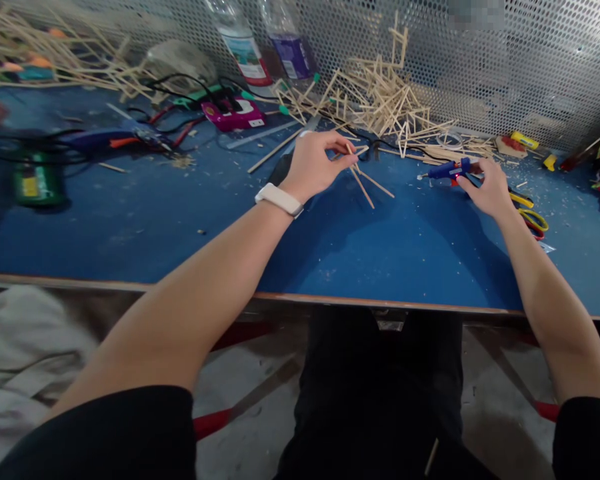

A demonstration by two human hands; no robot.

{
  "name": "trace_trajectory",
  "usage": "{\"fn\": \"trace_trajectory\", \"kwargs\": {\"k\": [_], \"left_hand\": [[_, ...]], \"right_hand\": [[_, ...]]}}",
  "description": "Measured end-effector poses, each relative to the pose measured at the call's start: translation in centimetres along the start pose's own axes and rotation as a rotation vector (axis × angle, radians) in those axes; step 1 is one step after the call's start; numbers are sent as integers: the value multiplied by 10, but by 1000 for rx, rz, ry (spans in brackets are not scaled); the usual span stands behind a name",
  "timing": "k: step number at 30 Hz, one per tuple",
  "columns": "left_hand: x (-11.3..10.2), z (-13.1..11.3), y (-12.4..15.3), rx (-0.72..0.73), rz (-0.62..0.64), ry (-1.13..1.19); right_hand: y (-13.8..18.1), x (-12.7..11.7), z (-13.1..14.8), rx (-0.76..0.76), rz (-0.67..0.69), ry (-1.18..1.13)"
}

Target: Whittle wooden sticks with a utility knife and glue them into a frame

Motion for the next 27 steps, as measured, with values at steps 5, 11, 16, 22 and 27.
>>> {"fn": "trace_trajectory", "kwargs": {"k": [5, 11, 16, 22, 27], "left_hand": [[14, -18, 5, 74, 48, 116], [33, -43, 17, 128, 155, 187], [45, -55, 26, 127, 212, 128], [51, -54, 27, 135, 256, 98], [52, -54, 27, 146, 266, 89]], "right_hand": [[1, 1, 1, 0, 16, -19], [1, 0, 4, 5, 47, 6], [2, 7, 2, 2, 62, 14], [3, 20, -1, 6, 119, -16], [4, 21, 0, 7, 130, -42]]}}
Point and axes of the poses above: each hand's wrist, its own y-axis away from the middle knuckle, its own x-axis out of the palm, z = x × y, the point moved 7 cm from there along -y, towards the middle knuckle, and after that the axes turned 13 degrees about y, right-handed, at the moved point
